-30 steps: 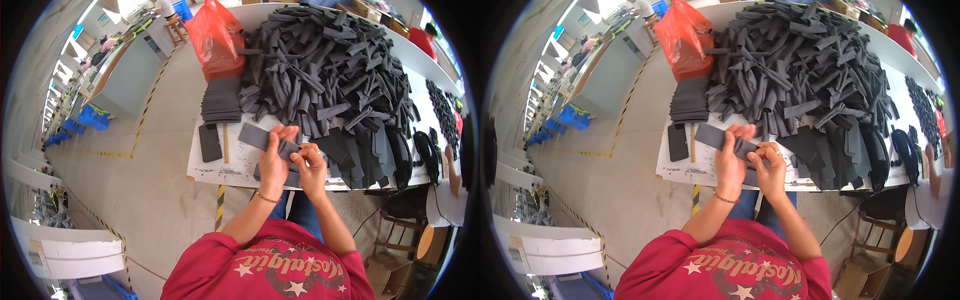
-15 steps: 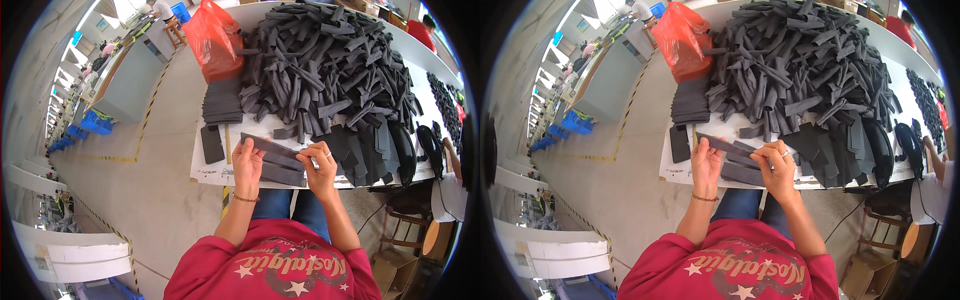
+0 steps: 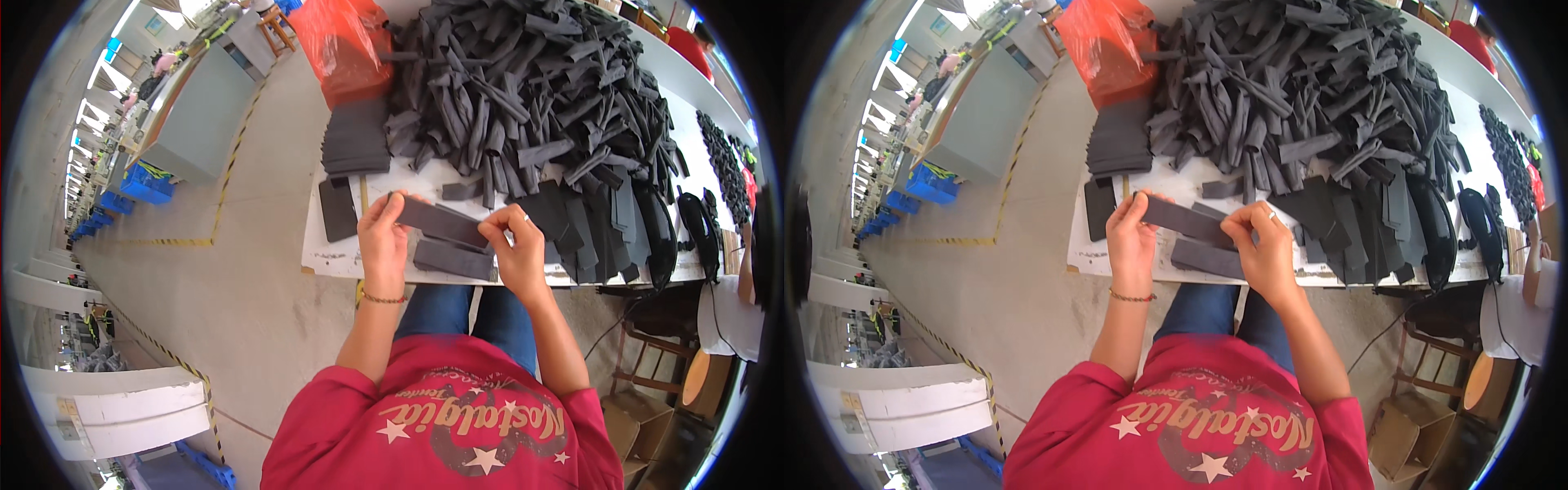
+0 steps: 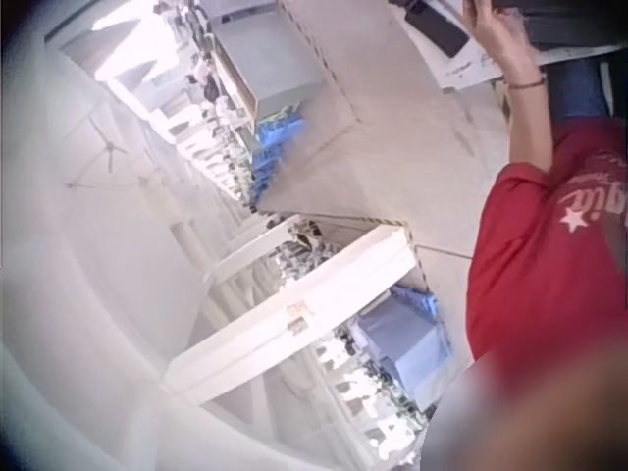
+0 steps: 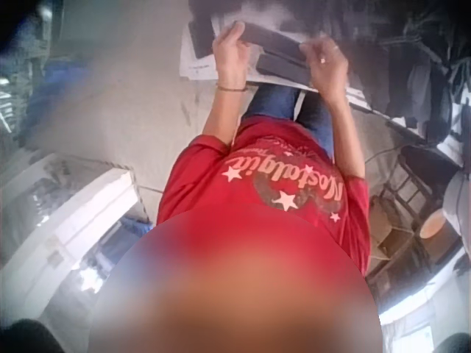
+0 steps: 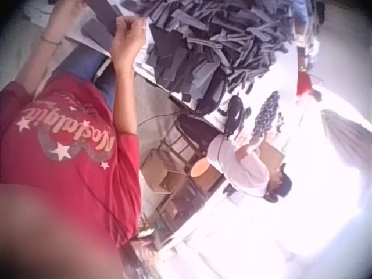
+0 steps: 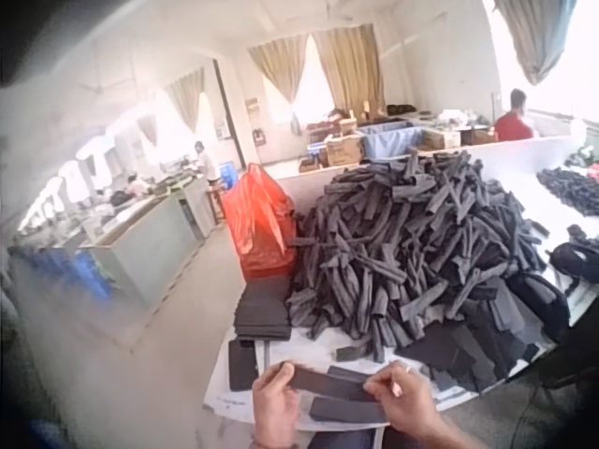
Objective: The recorder is inspecting and handling small, black, rectangular foam pieces from a large pile on a workbench.
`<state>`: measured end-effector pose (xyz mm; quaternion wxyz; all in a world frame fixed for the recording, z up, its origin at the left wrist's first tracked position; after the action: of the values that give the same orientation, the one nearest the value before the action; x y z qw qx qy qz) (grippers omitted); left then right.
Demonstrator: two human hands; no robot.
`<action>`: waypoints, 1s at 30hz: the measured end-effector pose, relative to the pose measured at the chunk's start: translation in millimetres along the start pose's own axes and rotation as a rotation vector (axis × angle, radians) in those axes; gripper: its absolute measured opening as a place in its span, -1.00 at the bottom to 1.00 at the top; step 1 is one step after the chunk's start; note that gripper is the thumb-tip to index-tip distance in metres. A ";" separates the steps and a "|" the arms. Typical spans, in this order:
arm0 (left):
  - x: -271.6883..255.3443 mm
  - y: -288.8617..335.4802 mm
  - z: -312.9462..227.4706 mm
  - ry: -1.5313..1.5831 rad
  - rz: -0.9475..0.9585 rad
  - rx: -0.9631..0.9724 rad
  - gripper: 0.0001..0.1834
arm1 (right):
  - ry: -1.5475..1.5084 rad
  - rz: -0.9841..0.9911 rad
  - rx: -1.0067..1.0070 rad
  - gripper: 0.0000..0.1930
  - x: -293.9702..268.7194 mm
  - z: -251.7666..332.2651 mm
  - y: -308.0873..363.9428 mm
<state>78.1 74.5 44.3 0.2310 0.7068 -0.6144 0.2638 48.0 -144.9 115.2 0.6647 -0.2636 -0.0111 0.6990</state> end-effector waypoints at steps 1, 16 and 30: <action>-5.6 1.7 4.0 0.005 -0.012 -0.011 -0.80 | -0.033 0.005 0.057 -0.91 3.0 -8.9 2.0; 0.0 -22.7 33.5 -1.057 0.083 0.293 -0.84 | 0.518 -0.107 0.274 -0.84 -36.7 -122.8 60.4; 38.5 -108.2 106.0 -1.066 0.547 -0.229 -0.81 | 1.304 0.508 -0.186 -0.91 7.1 -160.9 14.5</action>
<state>198.8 -8.3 -10.6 -0.1101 0.5288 -0.8291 -0.1442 96.5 -193.7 -31.1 0.3269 -0.6788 0.3917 0.5282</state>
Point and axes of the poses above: each hand's wrist, its own y-axis away from the middle knuckle, its own x-axis out of the palm, z = x × y, the point moved 10 cm from there along -y, towards the middle knuckle, and after that the axes turned 6 degrees about z, right-handed, at the moved point
